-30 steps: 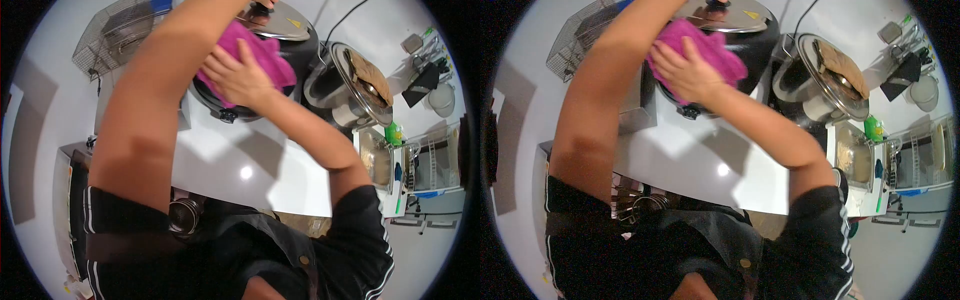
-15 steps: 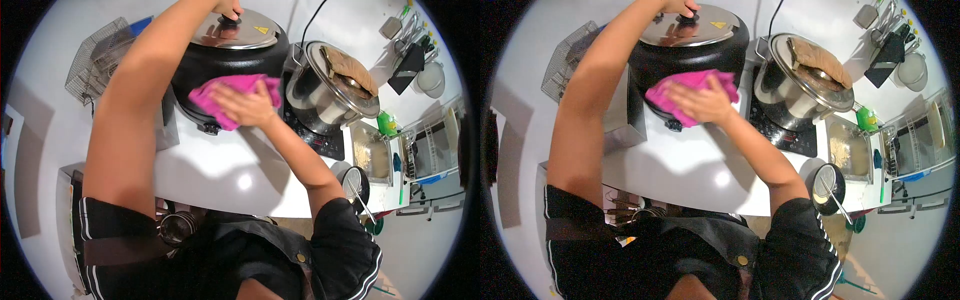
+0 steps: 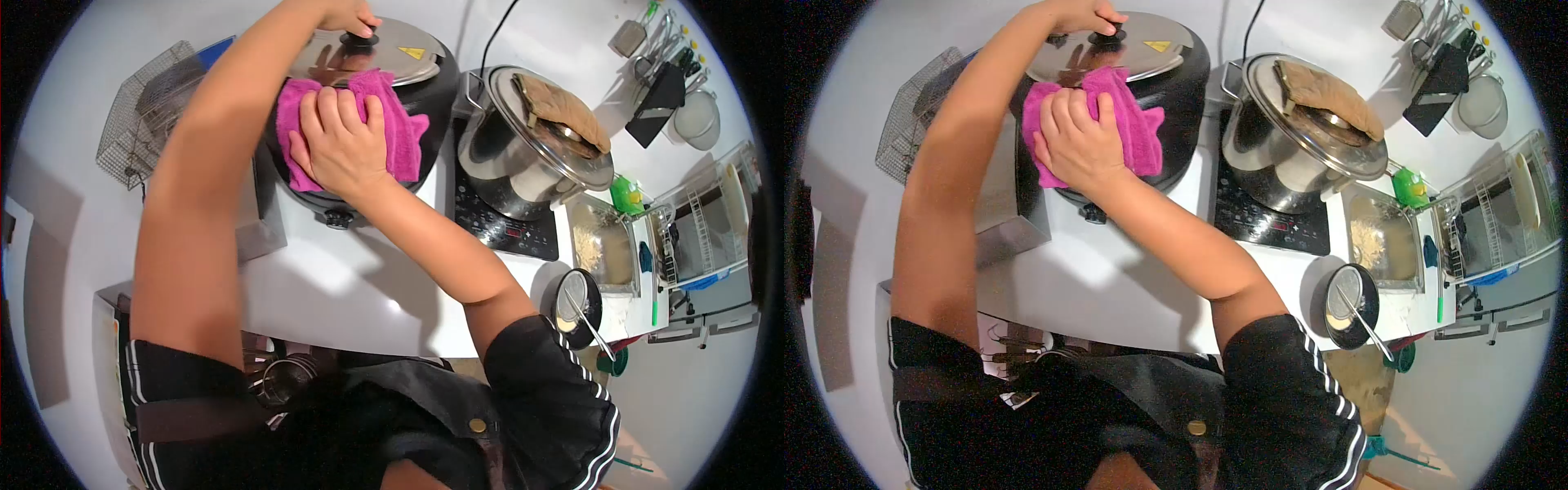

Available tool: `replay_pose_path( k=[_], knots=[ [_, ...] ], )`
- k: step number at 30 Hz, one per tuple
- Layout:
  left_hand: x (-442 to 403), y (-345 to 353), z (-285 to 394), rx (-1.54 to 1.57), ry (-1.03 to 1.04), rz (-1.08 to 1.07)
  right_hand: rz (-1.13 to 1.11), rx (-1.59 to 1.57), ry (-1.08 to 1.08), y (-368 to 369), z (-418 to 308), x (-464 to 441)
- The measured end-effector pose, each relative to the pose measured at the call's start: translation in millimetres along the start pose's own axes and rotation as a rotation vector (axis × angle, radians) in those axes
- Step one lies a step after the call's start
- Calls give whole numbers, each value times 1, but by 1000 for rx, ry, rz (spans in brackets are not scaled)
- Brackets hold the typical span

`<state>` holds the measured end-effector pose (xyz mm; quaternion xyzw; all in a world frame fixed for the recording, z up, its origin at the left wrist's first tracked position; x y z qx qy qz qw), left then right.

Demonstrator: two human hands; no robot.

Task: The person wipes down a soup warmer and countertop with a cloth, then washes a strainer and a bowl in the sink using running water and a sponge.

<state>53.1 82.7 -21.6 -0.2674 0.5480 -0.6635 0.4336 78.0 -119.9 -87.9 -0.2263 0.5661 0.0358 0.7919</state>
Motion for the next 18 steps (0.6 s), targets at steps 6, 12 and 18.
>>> replay_pose_path(
  k=[6,12,18],
  knots=[
    [29,-12,23,158,-362,-39,30,-93,74,-12,88,28],
    [-2,4,-2,-163,-41,-25,-203,82,245,37,188,66],
    [4,2,6,-9,40,17,155,-560,824,35,140,135]
  ],
)
Point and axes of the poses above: each hand's wrist, its own x-axis away from the middle knuckle, its own y-axis out of the palm, z = x × y, the point moved 9 cm from there along -x, towards the middle knuckle, and after that the axes turned 7 degrees about x, right-handed, at the moved point
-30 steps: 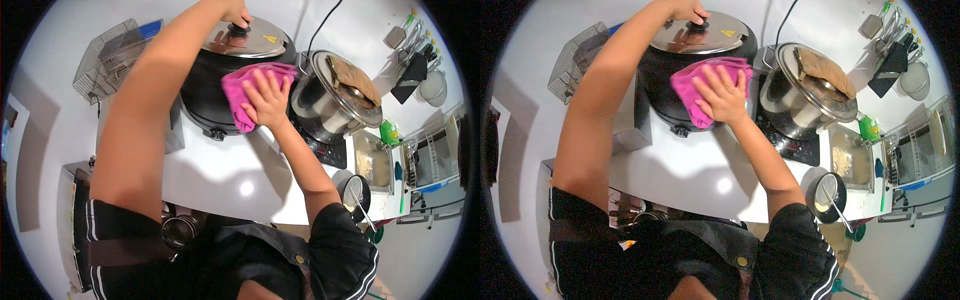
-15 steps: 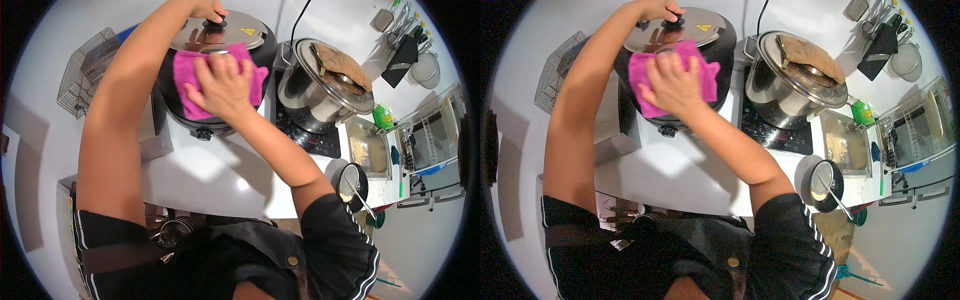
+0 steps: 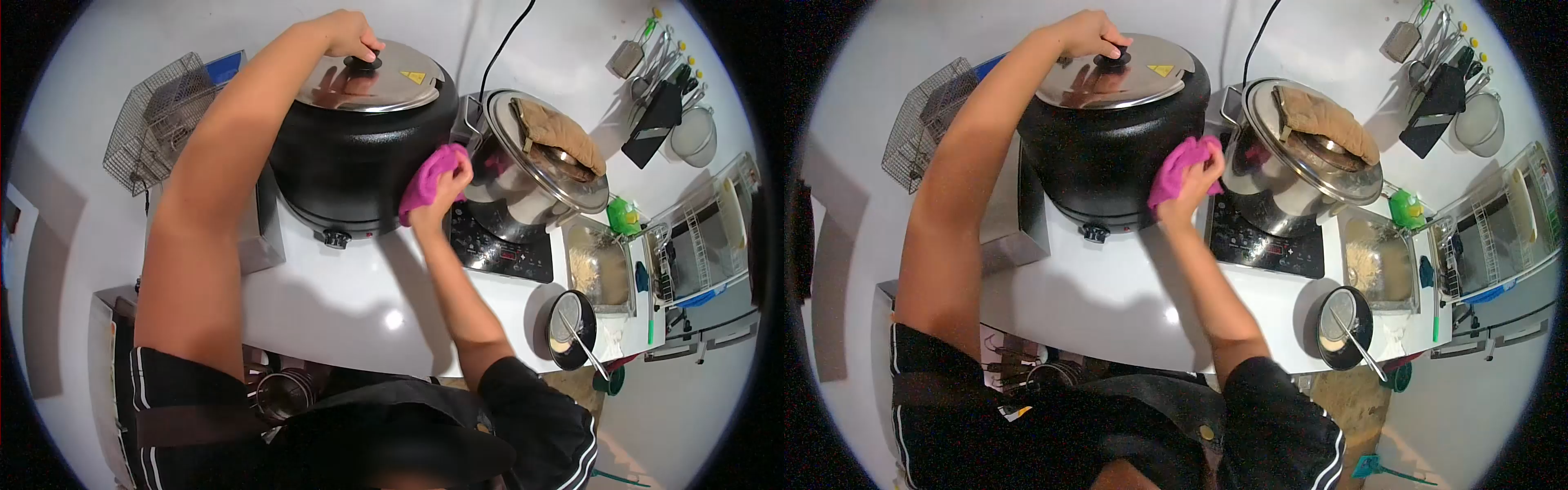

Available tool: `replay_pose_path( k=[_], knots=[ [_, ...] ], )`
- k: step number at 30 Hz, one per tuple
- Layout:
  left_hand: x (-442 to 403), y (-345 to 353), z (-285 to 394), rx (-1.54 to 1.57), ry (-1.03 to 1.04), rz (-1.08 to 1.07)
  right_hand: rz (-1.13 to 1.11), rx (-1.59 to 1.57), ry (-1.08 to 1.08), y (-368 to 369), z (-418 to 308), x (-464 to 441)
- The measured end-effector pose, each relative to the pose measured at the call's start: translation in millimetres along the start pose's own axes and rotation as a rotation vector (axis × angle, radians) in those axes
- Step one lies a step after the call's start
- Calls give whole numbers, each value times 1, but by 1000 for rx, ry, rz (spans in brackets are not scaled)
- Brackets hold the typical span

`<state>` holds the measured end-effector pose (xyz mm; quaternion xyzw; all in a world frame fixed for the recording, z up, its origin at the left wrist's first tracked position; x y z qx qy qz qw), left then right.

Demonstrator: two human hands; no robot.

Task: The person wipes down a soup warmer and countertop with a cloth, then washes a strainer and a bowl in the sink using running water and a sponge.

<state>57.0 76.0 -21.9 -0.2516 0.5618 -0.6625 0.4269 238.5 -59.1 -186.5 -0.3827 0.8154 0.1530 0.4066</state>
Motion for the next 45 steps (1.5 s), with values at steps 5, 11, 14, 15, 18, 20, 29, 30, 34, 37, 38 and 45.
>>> replay_pose_path(
  k=[5,11,14,15,18,20,29,30,34,37,38,45],
  knots=[
    [10,6,14,-73,13,60,-13,-21,-17,-11,-34,7],
    [46,14,26,-95,-106,54,-269,168,-421,2,-135,-104],
    [46,9,24,125,-48,186,-849,611,-526,79,-111,-76],
    [46,9,24,129,-45,192,-848,617,-532,87,-105,-86],
    [36,16,22,-13,-17,199,-1095,450,-565,135,-46,-115],
    [32,20,20,-61,-20,242,-1256,255,-457,175,-6,-134],
    [52,12,54,-187,-218,296,-1055,684,-548,295,-22,-168],
    [50,13,58,-203,-220,325,-1100,447,-410,311,-25,-169],
    [49,11,52,-100,-266,355,-1332,26,-343,338,-86,-139],
    [53,12,53,-99,-294,244,-1748,-290,-24,327,-108,-113],
    [53,12,55,-111,-283,244,-1900,-389,130,317,-110,-101],
    [53,10,60,-143,-279,219,-1712,31,-209,282,-55,-130]
  ],
)
Point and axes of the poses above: each hand's wrist, its own x-axis away from the middle knuckle, its own y-axis out of the palm, z = x × y, the point moved 9 cm from there along -x, towards the middle knuckle, and after that the axes turned 7 degrees about x, right-handed, at the moved point
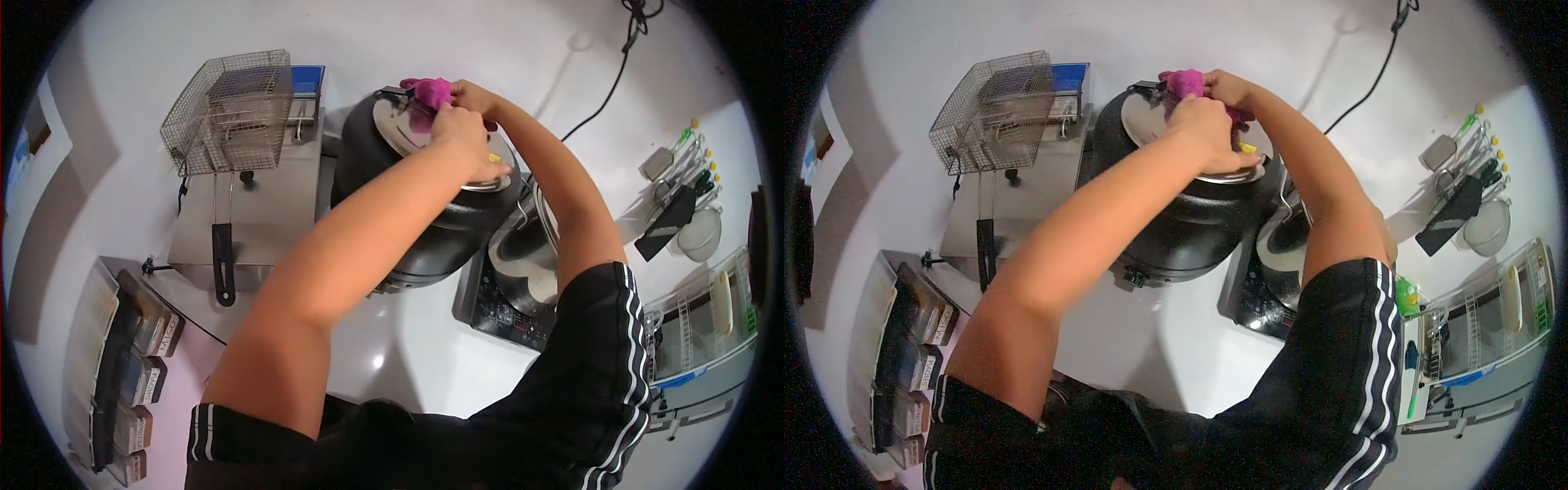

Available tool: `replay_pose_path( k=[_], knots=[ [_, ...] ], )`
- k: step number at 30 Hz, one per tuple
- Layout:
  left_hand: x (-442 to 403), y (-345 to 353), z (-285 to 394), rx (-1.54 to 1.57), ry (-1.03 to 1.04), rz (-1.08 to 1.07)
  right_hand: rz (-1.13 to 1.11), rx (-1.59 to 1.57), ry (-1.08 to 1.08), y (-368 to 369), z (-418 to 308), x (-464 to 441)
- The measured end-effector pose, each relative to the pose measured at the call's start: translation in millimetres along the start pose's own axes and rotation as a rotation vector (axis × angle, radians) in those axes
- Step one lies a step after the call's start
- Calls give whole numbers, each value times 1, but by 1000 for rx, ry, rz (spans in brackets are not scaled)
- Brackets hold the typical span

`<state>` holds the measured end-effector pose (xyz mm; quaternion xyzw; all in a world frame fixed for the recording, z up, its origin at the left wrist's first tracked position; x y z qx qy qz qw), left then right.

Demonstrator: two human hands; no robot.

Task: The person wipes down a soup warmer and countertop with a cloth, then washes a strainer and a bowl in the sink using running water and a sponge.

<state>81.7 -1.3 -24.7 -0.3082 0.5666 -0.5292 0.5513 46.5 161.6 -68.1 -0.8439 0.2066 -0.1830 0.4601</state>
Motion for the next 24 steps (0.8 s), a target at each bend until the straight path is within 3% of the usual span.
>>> replay_pose_path(
  k=[2,3,4,6,7,10,14,16,19,21,24],
  knots=[
    [0,-4,-1,-9,6,9,133,-32,-134,0,-3,33],
    [-1,-7,-5,24,-40,28,321,232,-135,-8,-7,49],
    [-2,-12,-9,55,-87,50,326,224,-126,-3,-7,61],
    [-14,-7,-19,150,-118,-11,461,588,162,0,-13,98],
    [-19,-2,-25,244,-158,-61,592,543,-19,7,-30,120],
    [-25,-7,-34,276,-282,-63,597,640,202,35,-58,156],
    [-23,-16,-30,323,-313,-133,716,638,-163,88,-147,161],
    [-29,-13,-29,316,-321,-131,708,754,-532,105,-187,145],
    [-31,-12,-29,295,-348,-150,719,995,-600,105,-179,80],
    [-30,-13,-26,278,-359,-163,512,692,173,77,-148,17],
    [-32,-16,-25,193,-317,-155,595,787,280,76,-161,9]
  ],
)
Point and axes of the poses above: each hand's wrist, its own x-axis away from the middle knuckle, its own y-axis out of the palm, z = x × y, the point moved 9 cm from there along -x, towards the middle knuckle, and after that the axes turned 7 degrees about x, right-handed, at the moved point
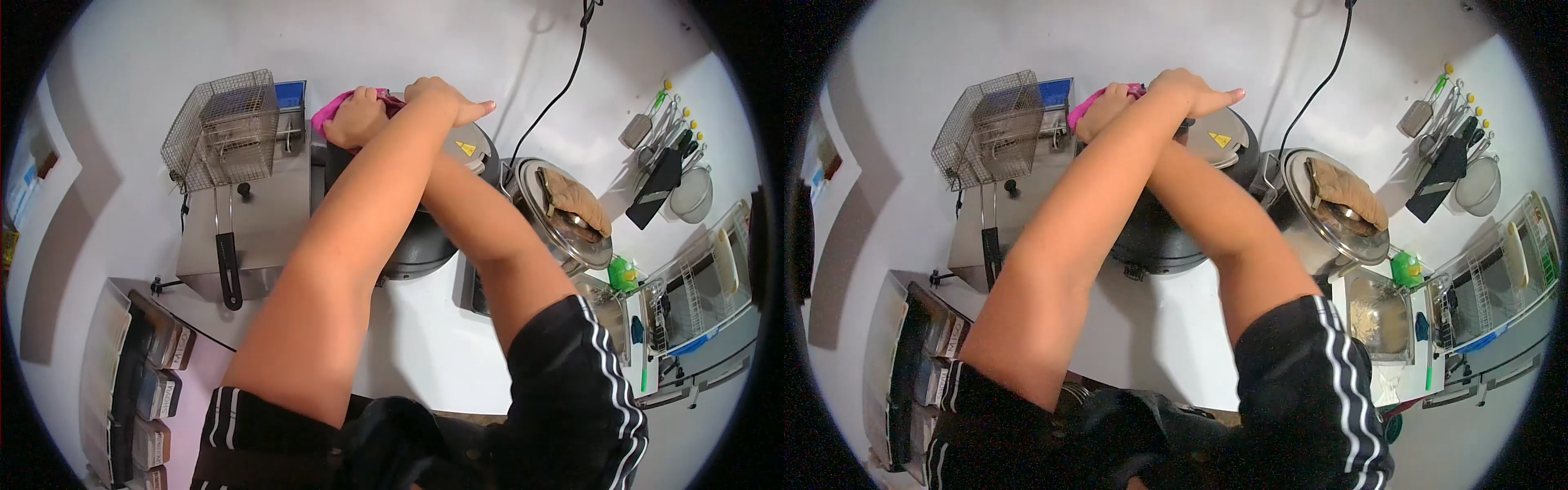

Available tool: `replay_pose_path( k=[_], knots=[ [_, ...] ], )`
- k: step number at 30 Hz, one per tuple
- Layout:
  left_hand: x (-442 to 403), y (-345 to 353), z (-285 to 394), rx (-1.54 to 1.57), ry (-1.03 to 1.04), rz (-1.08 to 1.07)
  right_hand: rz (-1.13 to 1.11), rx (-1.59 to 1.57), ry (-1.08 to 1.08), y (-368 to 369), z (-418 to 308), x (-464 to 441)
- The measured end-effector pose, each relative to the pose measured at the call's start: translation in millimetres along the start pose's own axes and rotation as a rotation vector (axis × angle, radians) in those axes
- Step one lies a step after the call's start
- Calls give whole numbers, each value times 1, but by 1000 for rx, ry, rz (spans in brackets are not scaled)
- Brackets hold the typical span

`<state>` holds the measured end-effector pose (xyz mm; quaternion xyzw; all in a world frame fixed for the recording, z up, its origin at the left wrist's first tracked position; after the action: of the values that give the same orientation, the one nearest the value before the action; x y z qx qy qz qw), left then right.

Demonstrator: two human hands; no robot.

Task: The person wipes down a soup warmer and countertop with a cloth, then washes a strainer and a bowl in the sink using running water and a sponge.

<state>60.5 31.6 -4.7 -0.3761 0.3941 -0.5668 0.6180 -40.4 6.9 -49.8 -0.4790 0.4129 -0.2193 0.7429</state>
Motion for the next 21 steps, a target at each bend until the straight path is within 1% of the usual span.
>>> replay_pose_path(
  k=[1,4,5,7,9,11,13,15,16,18,20,21],
  knots=[
    [-2,1,-2,5,2,-6,-2,-2,0,-1,-1,0],
    [3,2,-4,20,11,-35,6,139,-66,5,-5,2],
    [8,2,-5,28,21,-50,24,194,-237,7,-14,7],
    [11,2,-1,-25,17,-23,47,247,-418,15,-15,19],
    [12,1,-1,-73,9,5,181,12,-601,9,-10,42],
    [9,-1,2,-133,72,42,346,-502,-636,-34,16,101],
    [7,0,0,-97,53,7,327,-552,-494,-63,32,134],
    [7,6,-4,-65,33,-35,291,-229,-614,-54,44,162],
    [7,7,-4,-69,41,-40,293,-236,-621,-51,46,175],
    [7,3,-5,-84,38,-27,376,-89,-497,-55,51,187],
    [9,6,-2,-42,30,-38,410,-38,-487,-52,30,177],
    [10,6,0,-51,34,-40,545,-111,-495,-59,13,169]
  ],
)
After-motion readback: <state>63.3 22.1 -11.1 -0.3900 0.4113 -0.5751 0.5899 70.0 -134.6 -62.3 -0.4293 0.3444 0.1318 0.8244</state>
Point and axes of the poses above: each hand's wrist, its own x-axis away from the middle knuckle, its own y-axis out of the palm, z = x × y, the point moved 9 cm from there along -x, towards the middle knuckle, and after that the axes turned 7 degrees about x, right-handed, at the moved point
